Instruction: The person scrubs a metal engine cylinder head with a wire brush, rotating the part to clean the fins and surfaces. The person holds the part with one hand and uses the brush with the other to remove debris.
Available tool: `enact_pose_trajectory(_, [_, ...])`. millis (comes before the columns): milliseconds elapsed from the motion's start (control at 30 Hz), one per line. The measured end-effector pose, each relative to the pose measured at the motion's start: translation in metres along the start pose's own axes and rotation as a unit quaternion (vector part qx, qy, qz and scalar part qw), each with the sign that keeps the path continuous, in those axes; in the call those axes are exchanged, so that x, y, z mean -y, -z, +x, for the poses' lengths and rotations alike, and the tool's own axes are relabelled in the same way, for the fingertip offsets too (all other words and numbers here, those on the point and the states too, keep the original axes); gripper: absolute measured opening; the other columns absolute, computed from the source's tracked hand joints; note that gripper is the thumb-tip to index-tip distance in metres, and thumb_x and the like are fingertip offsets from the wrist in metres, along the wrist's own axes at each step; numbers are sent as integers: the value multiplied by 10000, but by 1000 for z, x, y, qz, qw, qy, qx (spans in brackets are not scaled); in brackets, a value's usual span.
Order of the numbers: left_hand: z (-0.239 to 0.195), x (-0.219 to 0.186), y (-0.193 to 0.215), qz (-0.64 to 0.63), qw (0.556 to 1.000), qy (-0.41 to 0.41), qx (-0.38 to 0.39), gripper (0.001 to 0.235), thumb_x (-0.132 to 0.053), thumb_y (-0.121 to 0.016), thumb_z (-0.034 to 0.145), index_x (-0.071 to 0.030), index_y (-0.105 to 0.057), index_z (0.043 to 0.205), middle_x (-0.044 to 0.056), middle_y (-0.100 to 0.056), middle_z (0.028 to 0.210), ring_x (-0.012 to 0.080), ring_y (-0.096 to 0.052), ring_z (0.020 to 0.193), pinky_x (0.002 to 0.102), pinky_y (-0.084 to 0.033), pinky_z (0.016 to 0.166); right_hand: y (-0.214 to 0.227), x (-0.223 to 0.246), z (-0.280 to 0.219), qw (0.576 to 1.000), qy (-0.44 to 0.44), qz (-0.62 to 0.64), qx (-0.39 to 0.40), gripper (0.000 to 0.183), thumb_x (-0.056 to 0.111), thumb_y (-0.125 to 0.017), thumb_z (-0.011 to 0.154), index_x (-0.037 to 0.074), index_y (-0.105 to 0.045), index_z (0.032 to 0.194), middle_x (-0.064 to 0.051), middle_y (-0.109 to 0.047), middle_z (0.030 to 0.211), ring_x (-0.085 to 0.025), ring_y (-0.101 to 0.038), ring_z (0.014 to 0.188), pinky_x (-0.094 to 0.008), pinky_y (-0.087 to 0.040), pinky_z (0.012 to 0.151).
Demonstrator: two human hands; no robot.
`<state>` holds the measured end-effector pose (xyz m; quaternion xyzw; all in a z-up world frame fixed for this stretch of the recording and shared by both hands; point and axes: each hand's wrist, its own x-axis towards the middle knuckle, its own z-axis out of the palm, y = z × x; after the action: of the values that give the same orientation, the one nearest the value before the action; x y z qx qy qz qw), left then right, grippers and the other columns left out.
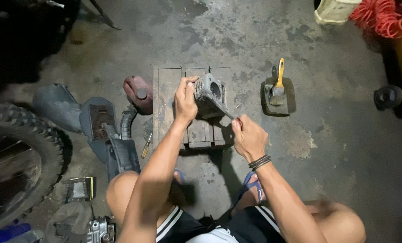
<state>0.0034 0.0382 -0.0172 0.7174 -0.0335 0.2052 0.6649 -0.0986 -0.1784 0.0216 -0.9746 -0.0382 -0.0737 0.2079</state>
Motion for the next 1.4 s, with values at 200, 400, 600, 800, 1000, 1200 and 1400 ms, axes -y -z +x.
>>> enact_pose_trajectory(200, [4, -12, -1, 3, 999, 29, 20, 269, -169, -440, 1060, -94, -683, 1145, 170, -735, 1164, 376, -668, 1177, 491, -482, 1044, 6, -52, -20, 995, -43, -64, 55, 481, 565, -329, 1039, 182, -574, 883, -125, -644, 699, -355, -714, 767, -442, -514, 641])
enact_pose_trajectory(400, [8, -15, 4, 9, 999, 38, 31, 305, -193, -408, 1059, -85, -676, 1158, 201, -726, 1176, 428, -653, 1187, 540, -476, 1034, 6, -18, 10, 998, 26, -50, 12, 401, 514, -417, 1033, 167, -603, 958, -161, -651, 713, -375, -712, 753, -463, -518, 622])
enact_pose_trajectory(600, [12, -16, -2, 6, 998, 46, 39, 295, -187, -421, 1057, -103, -685, 1160, 184, -733, 1039, 392, -687, 1085, 532, -510, 963, 12, -71, -11, 993, 0, -101, 61, 413, 567, -376, 1028, 215, -576, 943, -130, -667, 738, -371, -717, 783, -479, -527, 652])
enact_pose_trajectory(800, [18, -9, 3, 4, 998, 60, 37, 298, -199, -437, 1044, -115, -696, 1164, 190, -742, 1109, 393, -690, 1101, 494, -503, 1000, 20, -47, 2, 993, 6, -113, 44, 388, 575, -422, 1012, 235, -569, 899, -106, -654, 707, -347, -715, 759, -457, -529, 628])
enact_pose_trajectory(1000, [12, -21, -3, 23, 999, 24, 38, 301, -175, -422, 1054, -72, -691, 1142, 232, -729, 1086, 476, -667, 1079, 548, -505, 965, 39, -39, 8, 990, 34, -133, 18, 394, 525, -442, 1032, 202, -562, 841, -84, -627, 625, -327, -710, 679, -399, -513, 571])
enact_pose_trajectory(1200, [14, -19, 1, 6, 999, 27, 42, 310, -162, -419, 1051, -57, -690, 1162, 234, -730, 1135, 469, -663, 1121, 553, -497, 986, 31, -73, -12, 986, -12, -147, 76, 448, 600, -380, 994, 214, -543, 836, -109, -636, 636, -363, -714, 690, -444, -519, 587])
enact_pose_trajectory(1400, [11, -30, 2, 17, 999, 16, 49, 306, -154, -410, 1048, -46, -680, 1144, 248, -718, 1160, 478, -644, 1153, 561, -481, 1010, 39, -26, 13, 996, 21, -82, 26, 360, 507, -460, 1015, 201, -566, 856, -102, -622, 611, -347, -705, 656, -429, -514, 556])
